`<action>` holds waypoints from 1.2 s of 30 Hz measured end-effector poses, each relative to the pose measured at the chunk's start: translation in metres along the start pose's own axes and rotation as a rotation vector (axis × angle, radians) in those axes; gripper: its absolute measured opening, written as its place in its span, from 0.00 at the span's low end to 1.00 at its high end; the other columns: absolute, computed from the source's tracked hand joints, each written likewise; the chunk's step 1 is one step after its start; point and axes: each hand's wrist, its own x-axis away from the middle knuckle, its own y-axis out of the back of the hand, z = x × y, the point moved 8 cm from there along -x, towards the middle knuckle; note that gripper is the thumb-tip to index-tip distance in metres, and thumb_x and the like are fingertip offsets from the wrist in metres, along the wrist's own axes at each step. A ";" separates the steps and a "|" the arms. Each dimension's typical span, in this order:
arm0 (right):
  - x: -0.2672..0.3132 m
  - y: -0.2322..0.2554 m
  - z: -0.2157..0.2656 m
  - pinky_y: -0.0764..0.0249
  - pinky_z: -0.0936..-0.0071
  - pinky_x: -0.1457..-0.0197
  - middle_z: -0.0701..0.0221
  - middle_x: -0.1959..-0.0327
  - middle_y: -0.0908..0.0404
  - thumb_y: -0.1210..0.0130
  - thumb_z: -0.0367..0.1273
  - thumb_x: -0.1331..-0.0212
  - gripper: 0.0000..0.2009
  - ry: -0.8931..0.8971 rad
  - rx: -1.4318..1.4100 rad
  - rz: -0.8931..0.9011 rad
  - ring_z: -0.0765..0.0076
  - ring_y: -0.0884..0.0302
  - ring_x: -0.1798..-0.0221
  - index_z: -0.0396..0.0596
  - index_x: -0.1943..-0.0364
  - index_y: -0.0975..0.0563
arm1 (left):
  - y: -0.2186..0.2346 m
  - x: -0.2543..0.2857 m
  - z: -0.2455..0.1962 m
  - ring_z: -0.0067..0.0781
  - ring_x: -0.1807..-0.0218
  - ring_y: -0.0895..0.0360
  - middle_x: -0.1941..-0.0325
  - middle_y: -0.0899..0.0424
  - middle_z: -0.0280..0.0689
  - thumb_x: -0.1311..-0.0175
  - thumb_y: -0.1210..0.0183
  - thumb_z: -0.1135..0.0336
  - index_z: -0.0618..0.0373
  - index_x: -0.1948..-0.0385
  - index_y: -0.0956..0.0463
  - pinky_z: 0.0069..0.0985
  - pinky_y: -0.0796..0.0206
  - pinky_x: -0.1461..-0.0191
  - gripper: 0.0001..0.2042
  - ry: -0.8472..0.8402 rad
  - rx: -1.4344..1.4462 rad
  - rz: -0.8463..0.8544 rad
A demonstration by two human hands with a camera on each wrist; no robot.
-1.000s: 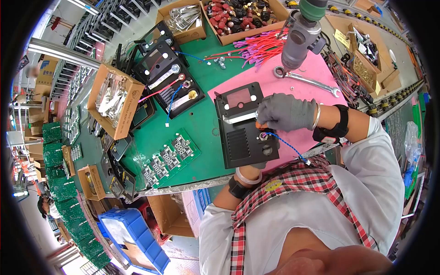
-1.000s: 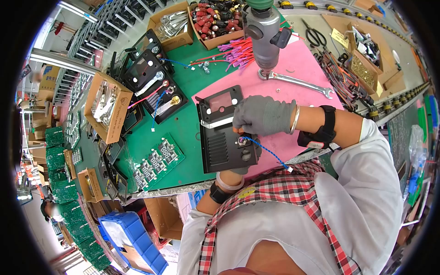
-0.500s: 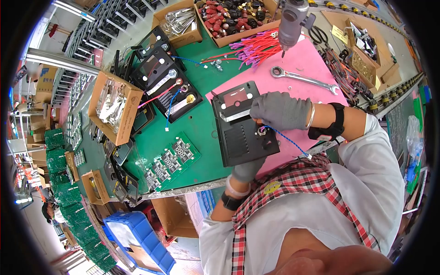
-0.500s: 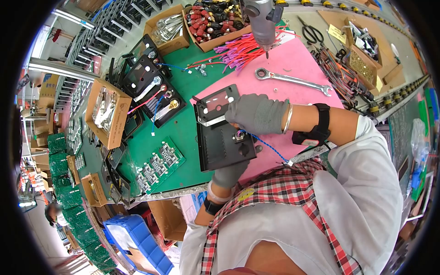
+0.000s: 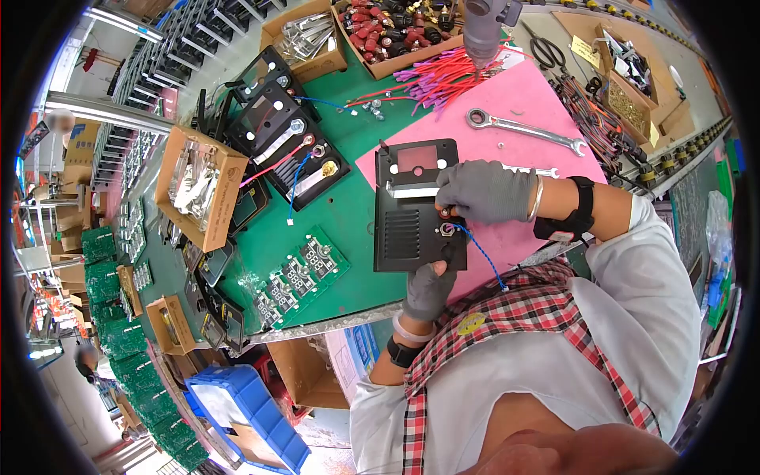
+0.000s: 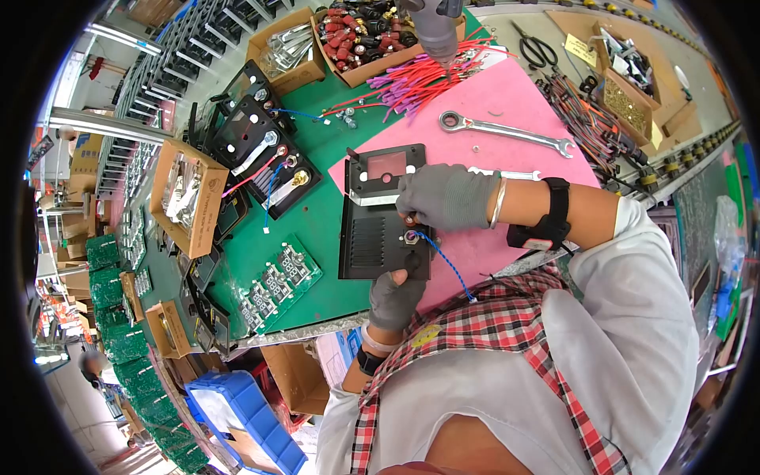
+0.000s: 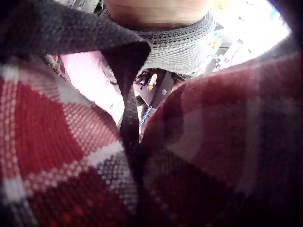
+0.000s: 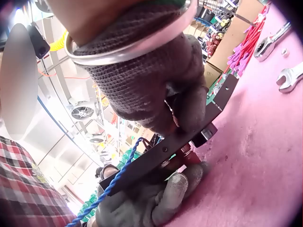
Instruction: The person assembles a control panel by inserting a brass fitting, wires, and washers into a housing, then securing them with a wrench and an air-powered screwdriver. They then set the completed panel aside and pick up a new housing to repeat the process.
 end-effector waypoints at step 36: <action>0.019 -0.009 -0.001 0.25 0.65 0.75 0.75 0.61 0.24 0.44 0.34 0.57 0.06 0.068 0.167 -0.055 0.65 0.23 0.64 0.56 0.72 0.25 | 0.015 0.006 0.007 0.31 0.43 0.33 0.46 0.31 0.37 0.50 0.46 0.66 0.59 0.45 0.37 0.31 0.41 0.39 0.26 0.053 -0.333 -0.037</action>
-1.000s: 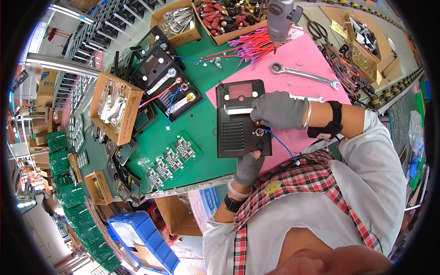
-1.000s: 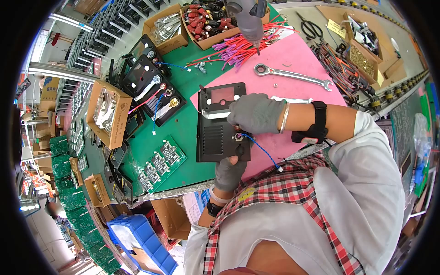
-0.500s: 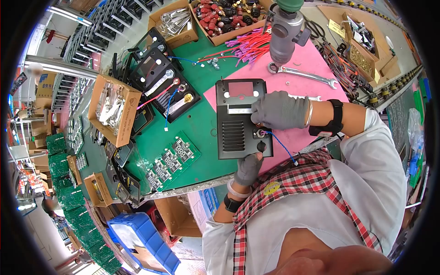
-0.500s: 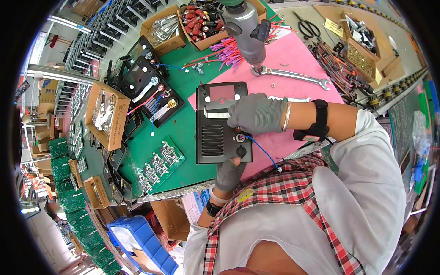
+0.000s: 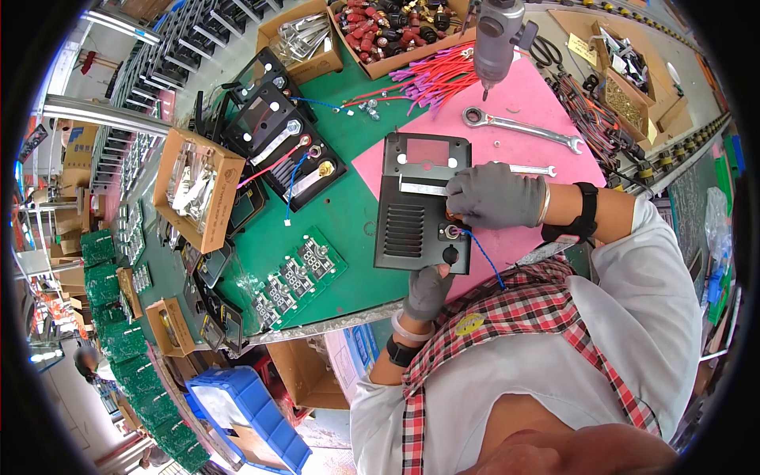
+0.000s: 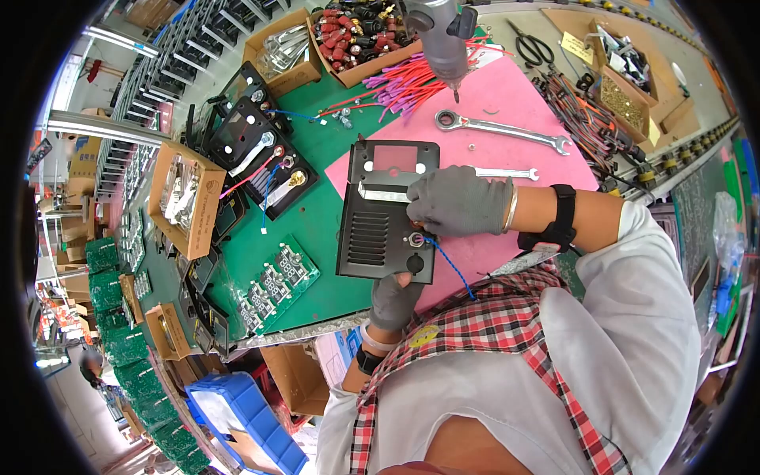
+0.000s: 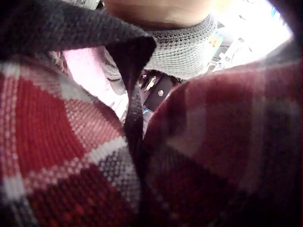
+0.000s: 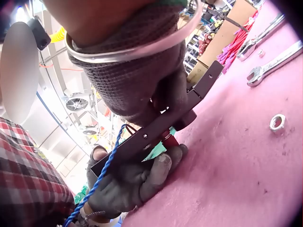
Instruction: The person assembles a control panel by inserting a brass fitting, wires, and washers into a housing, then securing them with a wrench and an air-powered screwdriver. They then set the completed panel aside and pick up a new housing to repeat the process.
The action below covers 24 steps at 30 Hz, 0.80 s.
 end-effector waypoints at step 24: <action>0.000 -0.001 0.001 0.29 0.67 0.80 0.71 0.72 0.25 0.46 0.35 0.54 0.06 0.034 0.095 0.011 0.64 0.23 0.70 0.52 0.74 0.28 | -0.018 0.011 -0.035 0.33 0.56 0.23 0.57 0.22 0.42 0.44 0.48 0.72 0.63 0.59 0.27 0.27 0.31 0.53 0.11 -0.583 -0.925 0.027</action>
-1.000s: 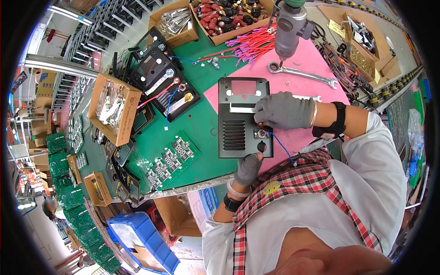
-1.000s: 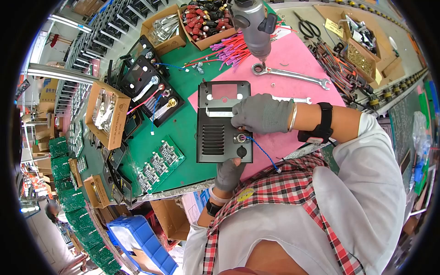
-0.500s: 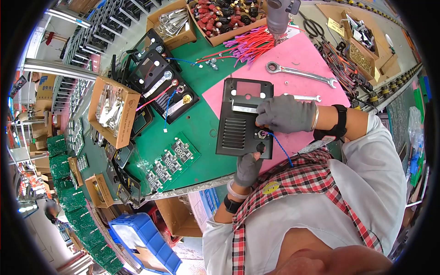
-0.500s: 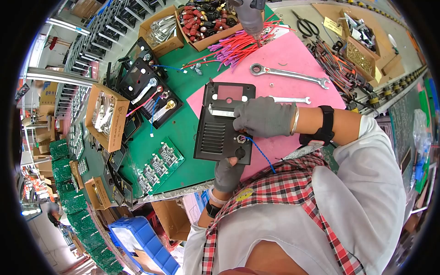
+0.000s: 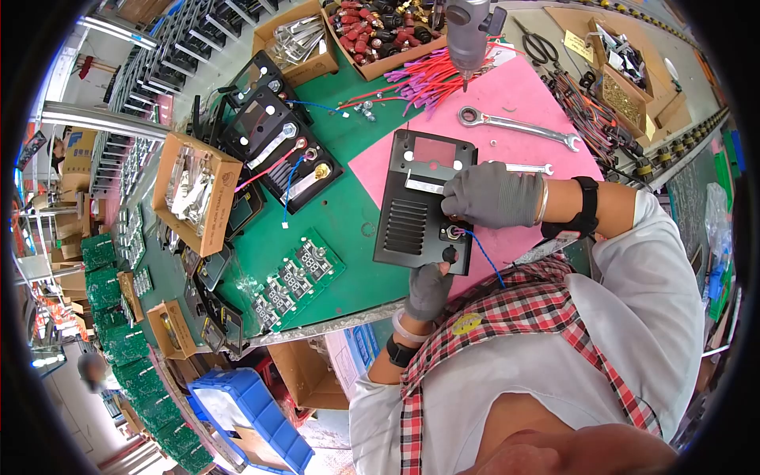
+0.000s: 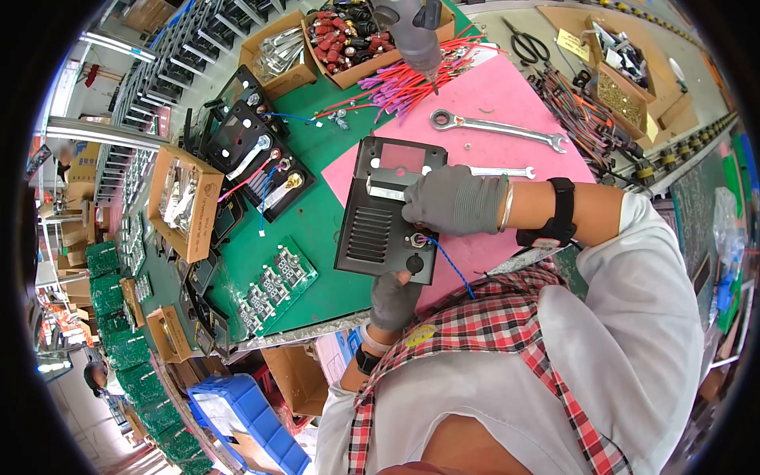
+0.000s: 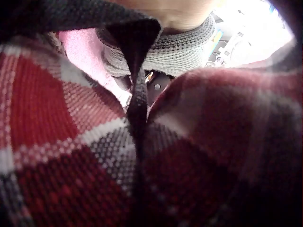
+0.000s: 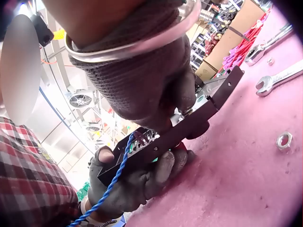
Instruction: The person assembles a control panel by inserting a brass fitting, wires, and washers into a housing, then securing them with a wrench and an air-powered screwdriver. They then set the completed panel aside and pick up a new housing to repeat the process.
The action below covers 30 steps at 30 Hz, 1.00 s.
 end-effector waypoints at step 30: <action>0.024 0.029 -0.028 0.29 0.65 0.59 0.69 0.70 0.25 0.45 0.33 0.53 0.04 -0.174 -0.454 -0.134 0.62 0.26 0.62 0.51 0.73 0.24 | -0.016 0.017 0.035 0.32 0.45 0.32 0.48 0.29 0.40 0.46 0.54 0.66 0.66 0.49 0.33 0.30 0.42 0.40 0.21 0.488 0.586 0.053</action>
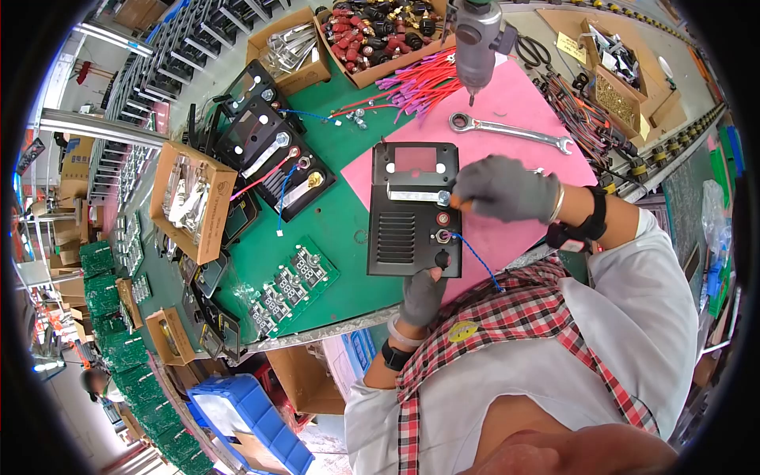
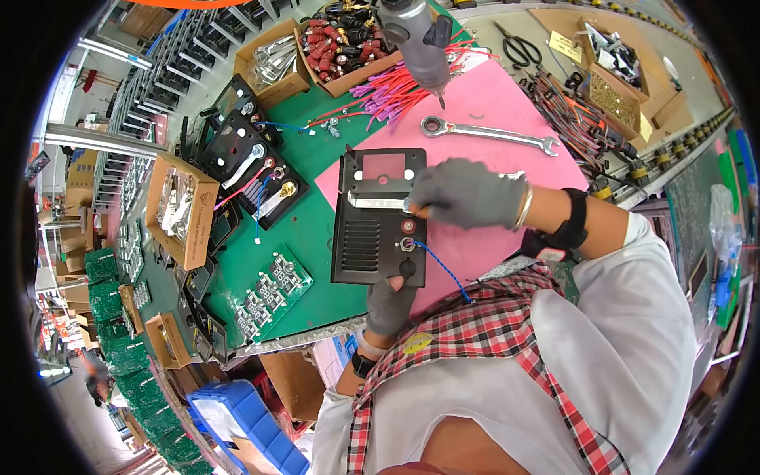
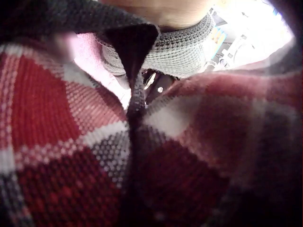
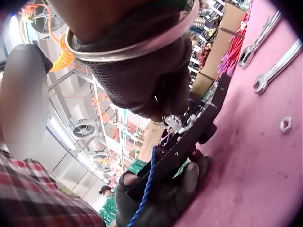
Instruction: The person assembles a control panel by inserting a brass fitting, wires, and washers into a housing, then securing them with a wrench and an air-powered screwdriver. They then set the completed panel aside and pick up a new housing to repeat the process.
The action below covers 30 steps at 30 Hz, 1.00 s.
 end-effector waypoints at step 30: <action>-0.007 -0.011 0.008 0.31 0.65 0.67 0.71 0.70 0.31 0.42 0.43 0.54 0.12 0.057 0.123 -0.116 0.64 0.30 0.62 0.50 0.75 0.22 | -0.007 -0.003 -0.007 0.32 0.44 0.32 0.47 0.29 0.41 0.46 0.53 0.66 0.66 0.48 0.34 0.29 0.41 0.40 0.22 0.024 0.371 -0.033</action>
